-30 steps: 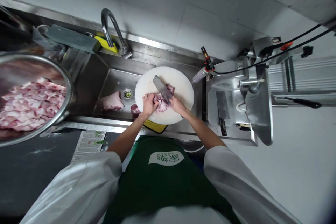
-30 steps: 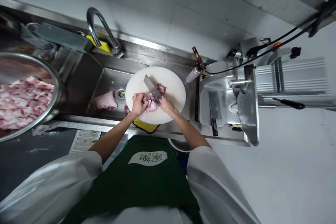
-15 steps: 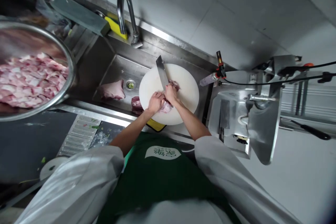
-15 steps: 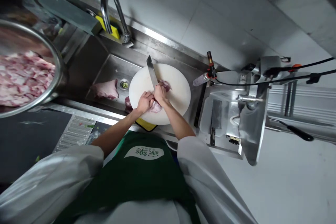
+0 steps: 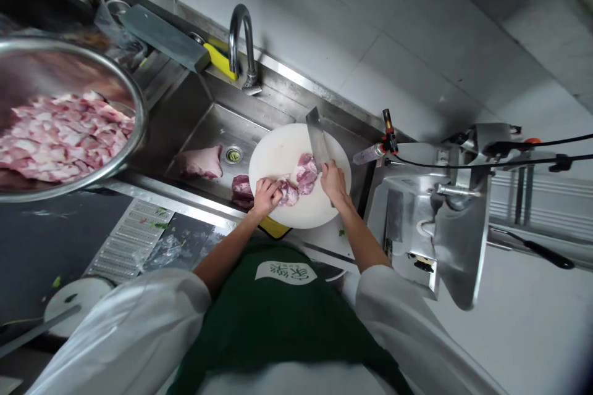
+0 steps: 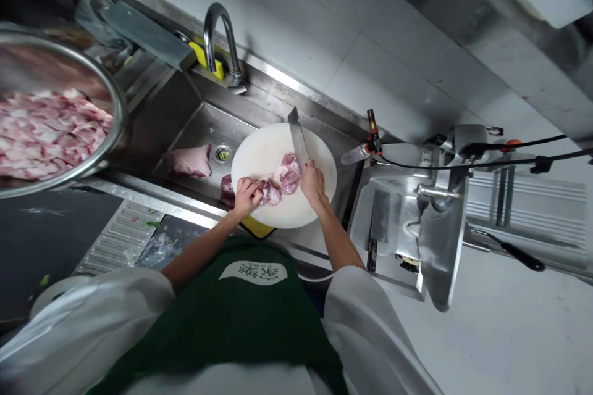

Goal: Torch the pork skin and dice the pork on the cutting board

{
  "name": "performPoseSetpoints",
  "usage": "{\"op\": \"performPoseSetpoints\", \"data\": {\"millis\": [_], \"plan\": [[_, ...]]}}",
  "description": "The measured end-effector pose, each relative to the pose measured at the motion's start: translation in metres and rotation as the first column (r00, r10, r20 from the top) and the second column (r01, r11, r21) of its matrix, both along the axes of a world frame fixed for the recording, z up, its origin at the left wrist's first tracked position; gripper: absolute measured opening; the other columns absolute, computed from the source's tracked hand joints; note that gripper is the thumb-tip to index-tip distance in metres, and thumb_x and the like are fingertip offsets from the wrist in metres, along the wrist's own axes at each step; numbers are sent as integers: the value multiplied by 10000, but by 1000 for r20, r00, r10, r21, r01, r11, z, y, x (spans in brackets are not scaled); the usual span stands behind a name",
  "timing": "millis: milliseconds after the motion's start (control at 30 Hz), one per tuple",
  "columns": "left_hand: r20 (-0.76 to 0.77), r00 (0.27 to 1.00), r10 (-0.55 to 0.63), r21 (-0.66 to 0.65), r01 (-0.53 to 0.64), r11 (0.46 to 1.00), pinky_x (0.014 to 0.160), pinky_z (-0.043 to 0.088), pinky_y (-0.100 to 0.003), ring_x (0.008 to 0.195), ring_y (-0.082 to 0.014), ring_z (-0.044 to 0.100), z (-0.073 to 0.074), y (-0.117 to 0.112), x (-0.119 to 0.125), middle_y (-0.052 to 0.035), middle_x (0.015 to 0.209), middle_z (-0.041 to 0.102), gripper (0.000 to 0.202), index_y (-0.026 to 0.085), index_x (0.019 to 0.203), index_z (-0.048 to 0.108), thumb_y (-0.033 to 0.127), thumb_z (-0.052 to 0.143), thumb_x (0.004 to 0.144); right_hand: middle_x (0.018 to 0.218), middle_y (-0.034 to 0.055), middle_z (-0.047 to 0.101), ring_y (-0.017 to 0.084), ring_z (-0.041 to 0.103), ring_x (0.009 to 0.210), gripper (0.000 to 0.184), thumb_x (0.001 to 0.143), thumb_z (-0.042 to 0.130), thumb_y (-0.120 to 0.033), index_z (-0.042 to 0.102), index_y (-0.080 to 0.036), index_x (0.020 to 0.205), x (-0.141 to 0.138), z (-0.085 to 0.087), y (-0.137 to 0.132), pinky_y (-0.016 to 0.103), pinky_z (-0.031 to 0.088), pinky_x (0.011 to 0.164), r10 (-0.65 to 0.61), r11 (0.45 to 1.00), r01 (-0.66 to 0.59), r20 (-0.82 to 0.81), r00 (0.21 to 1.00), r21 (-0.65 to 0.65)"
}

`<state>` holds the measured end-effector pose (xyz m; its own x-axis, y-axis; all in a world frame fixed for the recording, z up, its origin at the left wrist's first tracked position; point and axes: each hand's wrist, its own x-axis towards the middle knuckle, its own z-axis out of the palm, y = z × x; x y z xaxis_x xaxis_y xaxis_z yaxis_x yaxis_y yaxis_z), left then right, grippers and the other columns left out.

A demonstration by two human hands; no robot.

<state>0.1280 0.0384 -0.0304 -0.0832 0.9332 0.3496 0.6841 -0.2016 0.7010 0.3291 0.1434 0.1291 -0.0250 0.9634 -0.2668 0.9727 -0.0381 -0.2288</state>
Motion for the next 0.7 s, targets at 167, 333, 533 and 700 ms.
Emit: {"op": "performPoseSetpoints", "data": {"millis": [167, 333, 533, 700], "plan": [[24, 1000, -17, 2, 17, 1000, 967, 455, -447, 1002, -282, 520, -4, -1, -1, -101, 935, 616, 278, 210, 1088, 751, 172, 553, 897, 1007, 176, 755, 272, 727, 923, 429, 1136, 284, -379, 536, -99, 1342, -26, -1, -53, 311, 483, 785, 50, 999, -50, -1, 999, 16], [11, 997, 70, -48, -70, 996, 924, 465, -457, 987, -301, 503, -2, 4, -3, -114, 941, 587, 224, 202, 1015, 742, 171, 562, 885, 1080, 171, 755, 242, 729, 993, 301, 1121, 357, -260, 580, -115, 1264, 5, -32, -125, 290, 475, 831, 140, 930, -97, 99, 985, -354], [85, 972, 221, -103, -212, 972, 1042, 450, -485, 1160, -318, 527, 11, 16, -12, -135, 1141, 567, 288, 197, 1138, 679, 230, 638, 855, 968, 140, 760, 242, 735, 917, 311, 1128, 328, -293, 583, -133, 1210, 71, -33, -192, 292, 444, 747, 141, 892, -54, 164, 976, -449], [-4, 1000, -2, -399, 1, 917, 1082, 404, -577, 1274, -406, 513, 42, 10, -8, -224, 1327, 571, 706, 146, 1415, 515, 306, 772, 778, 911, 152, 752, 254, 729, 878, 309, 1106, 366, -283, 633, -129, 1130, 81, -52, -173, 299, 421, 702, 165, 944, -116, 138, 977, -310]]}}
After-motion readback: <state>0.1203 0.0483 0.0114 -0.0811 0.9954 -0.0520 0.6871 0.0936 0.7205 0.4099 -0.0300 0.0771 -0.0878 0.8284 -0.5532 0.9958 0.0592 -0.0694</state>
